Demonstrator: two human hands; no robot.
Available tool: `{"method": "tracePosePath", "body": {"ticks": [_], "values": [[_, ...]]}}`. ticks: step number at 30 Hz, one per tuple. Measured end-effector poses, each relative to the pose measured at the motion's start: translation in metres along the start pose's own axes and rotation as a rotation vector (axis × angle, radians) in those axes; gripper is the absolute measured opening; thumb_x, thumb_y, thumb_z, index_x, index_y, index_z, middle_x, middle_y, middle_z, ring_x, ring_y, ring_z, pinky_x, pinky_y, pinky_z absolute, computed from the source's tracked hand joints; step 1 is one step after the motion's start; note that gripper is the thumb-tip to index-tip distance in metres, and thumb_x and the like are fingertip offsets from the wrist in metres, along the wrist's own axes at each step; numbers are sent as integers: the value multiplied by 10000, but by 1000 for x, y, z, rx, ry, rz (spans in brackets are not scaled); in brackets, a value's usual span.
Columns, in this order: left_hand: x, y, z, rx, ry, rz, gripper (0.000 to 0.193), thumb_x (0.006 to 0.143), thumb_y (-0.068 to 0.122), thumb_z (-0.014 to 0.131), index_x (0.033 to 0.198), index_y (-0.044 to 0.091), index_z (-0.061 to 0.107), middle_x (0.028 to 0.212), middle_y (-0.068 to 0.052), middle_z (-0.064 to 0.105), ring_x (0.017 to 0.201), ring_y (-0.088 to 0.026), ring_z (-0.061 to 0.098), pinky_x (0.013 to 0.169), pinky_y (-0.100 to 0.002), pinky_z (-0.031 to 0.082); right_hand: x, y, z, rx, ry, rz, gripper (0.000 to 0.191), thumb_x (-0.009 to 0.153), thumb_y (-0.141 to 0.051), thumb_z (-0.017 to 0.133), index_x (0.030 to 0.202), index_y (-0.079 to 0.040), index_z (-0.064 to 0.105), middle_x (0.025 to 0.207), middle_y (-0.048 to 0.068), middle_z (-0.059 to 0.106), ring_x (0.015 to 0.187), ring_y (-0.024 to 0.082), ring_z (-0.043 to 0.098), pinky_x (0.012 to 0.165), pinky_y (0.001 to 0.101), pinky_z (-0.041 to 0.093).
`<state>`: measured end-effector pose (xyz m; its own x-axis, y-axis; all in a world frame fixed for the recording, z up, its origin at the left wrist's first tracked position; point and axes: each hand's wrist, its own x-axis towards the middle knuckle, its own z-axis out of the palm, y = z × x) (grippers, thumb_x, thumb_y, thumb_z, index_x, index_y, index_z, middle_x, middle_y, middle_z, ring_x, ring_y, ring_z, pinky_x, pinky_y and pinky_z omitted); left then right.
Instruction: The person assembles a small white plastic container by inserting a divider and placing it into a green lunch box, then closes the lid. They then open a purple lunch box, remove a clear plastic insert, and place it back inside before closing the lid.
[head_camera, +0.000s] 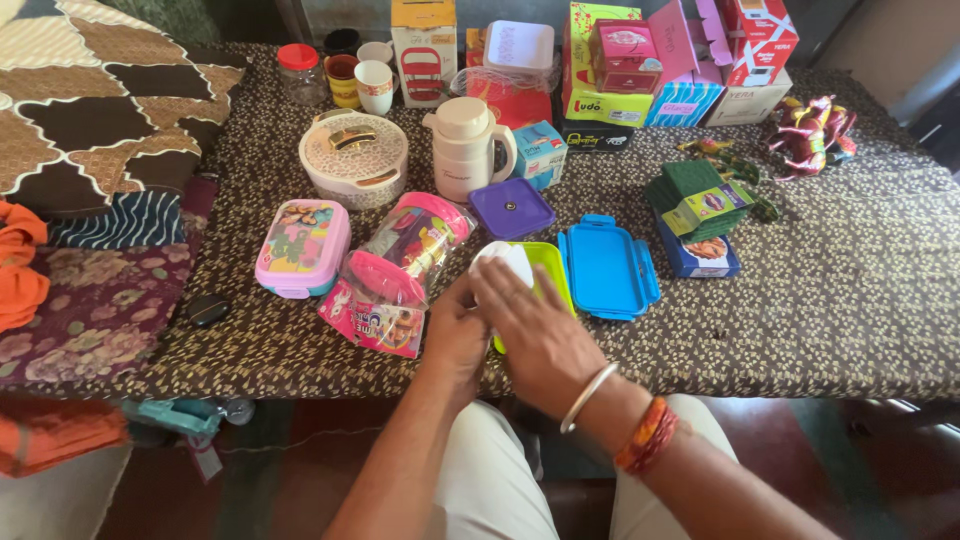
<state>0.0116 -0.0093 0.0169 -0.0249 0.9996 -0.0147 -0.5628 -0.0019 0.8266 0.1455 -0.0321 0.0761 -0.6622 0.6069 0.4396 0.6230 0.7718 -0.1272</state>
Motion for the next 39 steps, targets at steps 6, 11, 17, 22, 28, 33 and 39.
{"method": "tracePosePath", "body": {"ticks": [6,11,17,22,28,33,39], "values": [[-2,0,1,-57,-114,9,442,900,-33,601,1335,41,631,1177,-38,717,1059,-136,668,938,-292,513,7,16,-8,-34,31,99,839,717,63,533,1535,31,347,1635,223,323,1539,341,280,1235,516,216],[-3,-1,8,-16,-59,-37,441,895,-56,588,1325,24,636,1164,-58,722,1049,-166,679,909,-308,533,12,19,-3,-113,22,179,851,711,23,571,1520,70,309,1609,276,295,1506,383,254,1200,532,192],[0,1,-3,-212,19,-61,431,912,-27,578,1332,60,619,1207,-63,703,1044,-174,687,869,-325,534,-4,5,11,107,2,75,806,751,18,580,1517,68,335,1611,277,330,1517,378,301,1203,515,254],[0,-7,2,378,-5,312,453,864,-51,637,1310,25,656,1246,-113,710,1144,-261,671,991,-375,527,-3,17,15,733,263,380,687,828,-27,589,1477,93,401,1502,274,471,1380,342,480,1140,437,427],[-19,0,9,1229,-116,873,614,676,-29,694,1287,16,650,1362,-160,589,1339,-424,466,1126,-511,372,-4,41,19,1552,335,974,441,960,-217,658,1279,82,602,1038,81,714,885,164,703,783,327,574],[-23,5,20,874,-9,754,403,796,47,705,1197,46,665,1350,-138,607,1338,-348,536,1171,-474,414,-2,50,26,1364,398,830,368,978,-140,647,1260,95,661,974,69,719,810,124,667,707,287,565],[-16,15,14,712,248,483,331,897,125,670,1212,27,655,1192,-144,638,1073,-227,647,855,-343,565,0,47,21,1215,349,862,382,948,-163,641,1245,75,676,992,79,758,815,115,704,719,281,585]]}}
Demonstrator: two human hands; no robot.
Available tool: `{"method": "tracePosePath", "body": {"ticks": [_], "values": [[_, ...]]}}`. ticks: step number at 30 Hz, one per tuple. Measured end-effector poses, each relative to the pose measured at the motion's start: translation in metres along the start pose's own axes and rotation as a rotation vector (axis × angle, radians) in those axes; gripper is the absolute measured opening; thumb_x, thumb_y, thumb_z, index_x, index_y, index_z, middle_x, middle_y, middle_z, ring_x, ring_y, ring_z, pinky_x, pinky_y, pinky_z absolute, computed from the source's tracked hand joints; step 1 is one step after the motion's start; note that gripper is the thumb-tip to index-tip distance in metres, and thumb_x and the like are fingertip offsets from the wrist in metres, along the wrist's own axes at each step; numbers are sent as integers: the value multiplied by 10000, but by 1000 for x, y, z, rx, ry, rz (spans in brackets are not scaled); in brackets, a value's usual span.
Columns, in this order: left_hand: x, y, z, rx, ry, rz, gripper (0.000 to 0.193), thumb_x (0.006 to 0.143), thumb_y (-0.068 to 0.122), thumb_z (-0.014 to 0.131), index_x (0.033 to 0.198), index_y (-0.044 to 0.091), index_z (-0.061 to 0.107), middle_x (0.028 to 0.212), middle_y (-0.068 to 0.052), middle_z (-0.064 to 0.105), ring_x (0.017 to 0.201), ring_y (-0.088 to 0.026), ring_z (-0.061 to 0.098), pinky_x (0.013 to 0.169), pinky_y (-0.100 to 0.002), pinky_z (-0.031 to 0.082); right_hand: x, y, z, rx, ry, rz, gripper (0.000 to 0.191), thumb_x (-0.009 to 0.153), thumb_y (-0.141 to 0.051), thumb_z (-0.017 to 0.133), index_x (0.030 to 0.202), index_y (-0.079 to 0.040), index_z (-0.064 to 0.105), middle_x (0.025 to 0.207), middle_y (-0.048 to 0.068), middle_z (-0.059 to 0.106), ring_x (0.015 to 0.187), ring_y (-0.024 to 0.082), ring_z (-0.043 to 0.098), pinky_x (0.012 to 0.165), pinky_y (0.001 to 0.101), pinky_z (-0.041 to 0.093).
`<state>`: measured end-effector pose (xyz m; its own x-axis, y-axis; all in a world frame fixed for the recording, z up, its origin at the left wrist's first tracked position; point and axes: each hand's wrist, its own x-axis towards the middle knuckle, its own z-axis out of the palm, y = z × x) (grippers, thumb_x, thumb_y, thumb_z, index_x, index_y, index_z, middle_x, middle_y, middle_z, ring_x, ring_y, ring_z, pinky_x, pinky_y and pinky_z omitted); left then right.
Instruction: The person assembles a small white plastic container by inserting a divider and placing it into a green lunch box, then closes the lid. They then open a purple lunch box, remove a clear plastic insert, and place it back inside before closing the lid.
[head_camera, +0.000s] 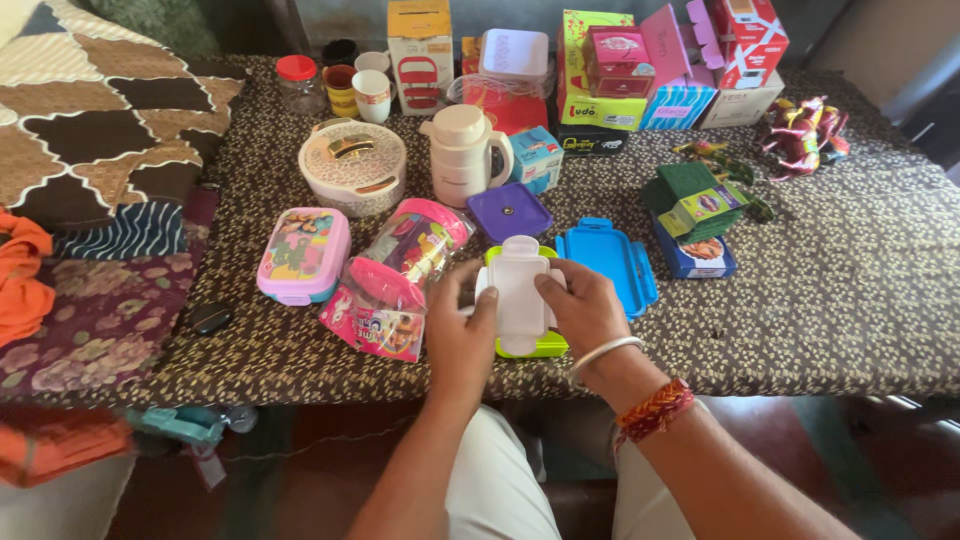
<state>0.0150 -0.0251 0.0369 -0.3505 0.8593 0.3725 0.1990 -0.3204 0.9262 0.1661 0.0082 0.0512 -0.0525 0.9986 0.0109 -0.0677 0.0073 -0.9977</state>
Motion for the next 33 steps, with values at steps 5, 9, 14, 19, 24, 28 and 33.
{"method": "tracePosePath", "body": {"ticks": [5,9,14,19,24,28,33], "values": [[3,-9,2,9,-16,-109,239,968,210,649,1070,9,731,859,-72,755,740,-135,670,688,-296,527,-5,-6,4,-208,83,5,385,981,-280,630,1154,46,738,871,49,751,750,79,646,667,282,547],[5,-13,1,-164,13,-348,363,1046,292,684,952,-51,754,845,-134,702,730,-155,565,651,-339,473,-7,-6,6,-375,120,20,381,981,-296,637,1121,37,758,801,65,735,700,89,611,627,293,514],[17,-5,-12,-734,-164,-784,328,961,401,604,1080,119,721,952,-10,757,806,-125,717,707,-311,546,-2,-4,14,-330,75,-94,367,966,-281,643,1119,35,751,818,45,743,708,73,624,628,272,522],[27,-11,-26,-489,-47,-754,400,980,471,554,1067,123,731,979,-44,742,842,-166,686,737,-370,530,9,1,20,-109,45,-46,374,972,-256,660,1171,51,735,907,54,734,773,89,626,668,274,527],[23,-43,-34,513,-163,-344,313,924,381,650,1033,119,782,1005,-127,784,937,-294,745,852,-423,565,22,9,12,298,137,225,346,973,-204,620,1221,37,617,1007,125,711,844,243,724,752,416,619],[6,-69,-35,905,-328,-16,387,714,349,824,983,76,764,1033,-214,691,914,-408,679,819,-505,534,25,16,-1,494,116,340,285,978,-154,584,1204,18,588,1078,131,721,956,284,738,814,457,631],[-1,-84,-32,1122,-434,26,137,842,137,689,930,73,773,1032,-194,715,955,-394,709,800,-502,574,27,24,-10,630,54,394,278,952,-87,623,1202,35,626,1134,153,736,1008,282,741,835,414,626]]}}
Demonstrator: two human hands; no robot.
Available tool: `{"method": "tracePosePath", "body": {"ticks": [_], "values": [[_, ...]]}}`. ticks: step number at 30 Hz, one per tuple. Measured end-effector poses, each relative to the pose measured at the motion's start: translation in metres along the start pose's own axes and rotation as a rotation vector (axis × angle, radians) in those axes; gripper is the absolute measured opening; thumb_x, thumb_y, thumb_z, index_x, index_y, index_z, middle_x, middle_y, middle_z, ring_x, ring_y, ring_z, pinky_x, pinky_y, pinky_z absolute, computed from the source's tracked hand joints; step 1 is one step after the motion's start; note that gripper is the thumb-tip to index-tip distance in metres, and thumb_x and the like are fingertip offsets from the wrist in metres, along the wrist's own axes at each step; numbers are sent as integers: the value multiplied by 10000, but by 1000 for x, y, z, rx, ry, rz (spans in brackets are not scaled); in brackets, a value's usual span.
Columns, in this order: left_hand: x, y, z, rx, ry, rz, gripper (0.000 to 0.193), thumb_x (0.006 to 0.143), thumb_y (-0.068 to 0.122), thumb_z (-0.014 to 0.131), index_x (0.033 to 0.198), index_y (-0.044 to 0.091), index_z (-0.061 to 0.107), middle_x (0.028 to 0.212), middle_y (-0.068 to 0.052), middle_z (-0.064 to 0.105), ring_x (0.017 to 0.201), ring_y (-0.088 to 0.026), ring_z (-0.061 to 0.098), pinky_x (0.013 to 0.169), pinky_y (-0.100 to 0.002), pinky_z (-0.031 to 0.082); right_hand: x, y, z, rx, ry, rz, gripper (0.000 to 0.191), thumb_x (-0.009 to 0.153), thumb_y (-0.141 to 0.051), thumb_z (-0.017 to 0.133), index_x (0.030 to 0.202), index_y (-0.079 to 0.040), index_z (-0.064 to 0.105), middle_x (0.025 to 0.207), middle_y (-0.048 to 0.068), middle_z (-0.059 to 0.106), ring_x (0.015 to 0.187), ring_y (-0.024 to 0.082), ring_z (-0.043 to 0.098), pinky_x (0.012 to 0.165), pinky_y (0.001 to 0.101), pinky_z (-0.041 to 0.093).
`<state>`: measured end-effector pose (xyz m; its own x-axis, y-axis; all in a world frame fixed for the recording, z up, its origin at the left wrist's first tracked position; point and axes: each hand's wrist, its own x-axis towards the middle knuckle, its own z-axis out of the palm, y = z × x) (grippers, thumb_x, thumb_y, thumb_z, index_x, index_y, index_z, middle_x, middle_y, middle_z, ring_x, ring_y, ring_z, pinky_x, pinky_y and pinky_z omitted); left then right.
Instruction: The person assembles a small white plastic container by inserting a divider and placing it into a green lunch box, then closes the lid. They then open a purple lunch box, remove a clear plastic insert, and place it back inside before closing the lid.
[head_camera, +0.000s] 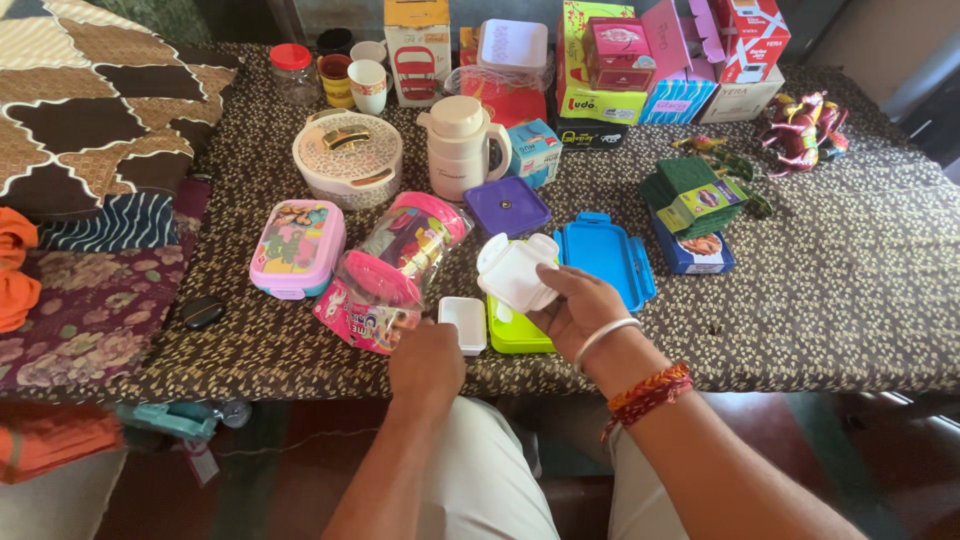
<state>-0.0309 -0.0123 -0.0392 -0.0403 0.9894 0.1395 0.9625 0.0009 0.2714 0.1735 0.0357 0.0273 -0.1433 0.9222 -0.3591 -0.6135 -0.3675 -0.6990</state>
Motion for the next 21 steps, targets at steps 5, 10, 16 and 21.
{"method": "tracePosePath", "body": {"ticks": [5,10,16,21], "values": [[4,1,-34,-302,57,-99,230,796,199,698,965,62,770,954,-213,742,923,-416,710,838,-508,545,3,-2,-3,112,18,62,294,930,-27,647,1217,28,612,1156,160,726,1025,295,731,874,402,613],[7,6,-83,-609,24,-152,450,745,354,823,970,-23,724,888,-210,750,839,-342,720,758,-419,539,4,-3,2,189,-30,3,317,919,13,603,1234,45,579,1216,176,693,1085,322,721,949,431,612],[6,19,-93,-1057,-225,-196,551,718,409,872,999,-40,720,817,-100,722,742,-180,658,674,-339,515,0,-7,8,115,-60,23,269,974,-85,571,1229,1,564,1226,165,669,1088,308,707,956,456,601],[7,23,-83,-1199,-204,-116,587,745,349,881,1125,-41,661,982,-97,709,873,-150,649,767,-309,526,-6,-10,6,-19,-61,86,283,984,-162,580,1232,-26,581,1131,134,713,983,273,730,851,449,612]]}}
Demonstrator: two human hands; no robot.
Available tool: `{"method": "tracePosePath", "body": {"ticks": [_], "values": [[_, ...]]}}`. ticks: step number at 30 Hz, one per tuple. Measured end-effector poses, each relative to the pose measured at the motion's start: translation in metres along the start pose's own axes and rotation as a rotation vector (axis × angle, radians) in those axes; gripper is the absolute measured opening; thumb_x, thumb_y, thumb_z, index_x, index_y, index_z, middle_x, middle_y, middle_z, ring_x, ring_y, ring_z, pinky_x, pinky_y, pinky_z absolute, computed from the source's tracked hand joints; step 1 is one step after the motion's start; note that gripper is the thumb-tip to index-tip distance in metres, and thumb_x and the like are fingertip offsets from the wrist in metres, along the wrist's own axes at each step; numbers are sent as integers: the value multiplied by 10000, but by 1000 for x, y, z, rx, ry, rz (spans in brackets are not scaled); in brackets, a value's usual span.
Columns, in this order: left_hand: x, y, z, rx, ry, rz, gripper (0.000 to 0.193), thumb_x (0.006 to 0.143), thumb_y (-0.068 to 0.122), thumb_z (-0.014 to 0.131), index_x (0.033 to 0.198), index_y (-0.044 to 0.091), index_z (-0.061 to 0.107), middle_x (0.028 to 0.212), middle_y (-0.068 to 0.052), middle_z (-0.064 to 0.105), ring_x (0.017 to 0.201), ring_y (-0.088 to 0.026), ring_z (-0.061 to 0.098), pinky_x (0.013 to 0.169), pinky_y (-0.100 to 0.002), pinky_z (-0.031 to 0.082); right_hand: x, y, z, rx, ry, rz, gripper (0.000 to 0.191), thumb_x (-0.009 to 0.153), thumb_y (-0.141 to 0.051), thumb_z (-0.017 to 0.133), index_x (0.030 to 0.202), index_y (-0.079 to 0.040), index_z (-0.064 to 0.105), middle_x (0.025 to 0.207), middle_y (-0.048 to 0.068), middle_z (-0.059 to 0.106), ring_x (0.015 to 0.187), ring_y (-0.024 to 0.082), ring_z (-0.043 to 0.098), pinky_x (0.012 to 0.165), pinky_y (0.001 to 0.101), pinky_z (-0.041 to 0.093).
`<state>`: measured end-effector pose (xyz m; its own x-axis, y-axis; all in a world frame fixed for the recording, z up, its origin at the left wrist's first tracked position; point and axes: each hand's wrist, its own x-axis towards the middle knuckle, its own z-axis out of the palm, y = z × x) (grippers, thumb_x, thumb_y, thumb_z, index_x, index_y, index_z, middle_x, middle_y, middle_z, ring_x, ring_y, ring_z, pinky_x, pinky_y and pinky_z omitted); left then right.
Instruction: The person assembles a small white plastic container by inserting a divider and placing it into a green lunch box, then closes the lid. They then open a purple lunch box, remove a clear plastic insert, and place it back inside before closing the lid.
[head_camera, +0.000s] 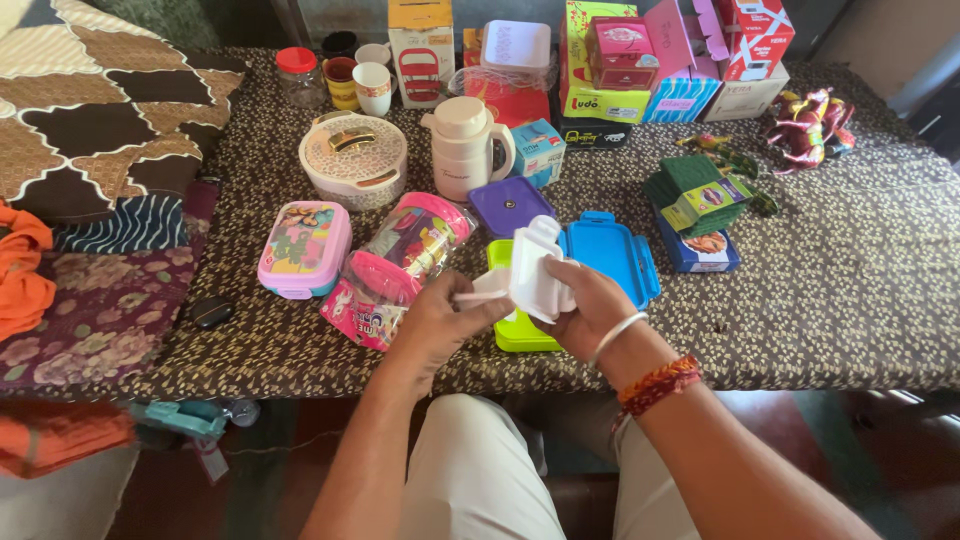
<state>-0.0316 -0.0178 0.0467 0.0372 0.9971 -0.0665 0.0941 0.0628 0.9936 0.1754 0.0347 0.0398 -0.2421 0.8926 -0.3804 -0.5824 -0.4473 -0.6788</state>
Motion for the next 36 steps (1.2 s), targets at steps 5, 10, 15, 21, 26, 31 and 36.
{"method": "tracePosePath", "body": {"ticks": [5,10,15,21,26,31,36], "values": [[10,-7,11,-251,137,188,654,772,196,799,1342,87,498,1154,-68,667,1025,-124,642,901,-302,511,-3,4,-5,-4,64,41,298,967,-174,582,1232,-40,606,1116,117,737,949,255,751,768,423,621],[15,-8,16,-567,177,54,548,827,127,753,1312,76,504,1142,-57,655,1011,-174,636,856,-369,528,-2,-2,-7,-21,197,-64,319,988,-196,585,1282,-75,580,1183,100,718,1031,270,722,835,462,586],[5,2,16,-729,82,-58,478,867,164,704,1316,112,550,1173,-45,664,1075,-189,665,885,-360,576,-8,-22,-4,137,136,-98,365,996,-280,499,1322,-130,565,1276,56,703,1151,259,692,939,539,532],[-1,9,25,-509,-16,-35,609,820,112,724,1395,153,528,1239,-47,658,1113,-187,665,868,-373,579,-21,-16,9,-194,156,-300,403,1017,-317,462,1317,-71,571,1230,106,673,1111,276,692,931,491,569],[1,3,32,-567,-63,66,726,801,19,744,1468,127,478,1296,-67,649,1164,-187,653,912,-330,581,-30,6,25,-517,-141,-515,464,1048,-306,541,1397,1,557,1209,98,685,1098,192,644,933,375,539],[3,1,34,-609,-49,52,719,826,45,743,1487,119,468,1323,-58,637,1184,-176,631,869,-300,543,-43,9,32,-909,-226,-638,515,995,-271,624,1416,6,517,1325,104,670,1254,155,612,1018,346,530],[-2,8,27,-595,-94,-1,724,837,36,683,1522,136,473,1304,-80,645,1149,-201,611,860,-331,496,-48,-3,30,-925,-325,-604,515,952,-231,693,1369,13,512,1410,116,601,1381,181,531,1079,355,508]]}}
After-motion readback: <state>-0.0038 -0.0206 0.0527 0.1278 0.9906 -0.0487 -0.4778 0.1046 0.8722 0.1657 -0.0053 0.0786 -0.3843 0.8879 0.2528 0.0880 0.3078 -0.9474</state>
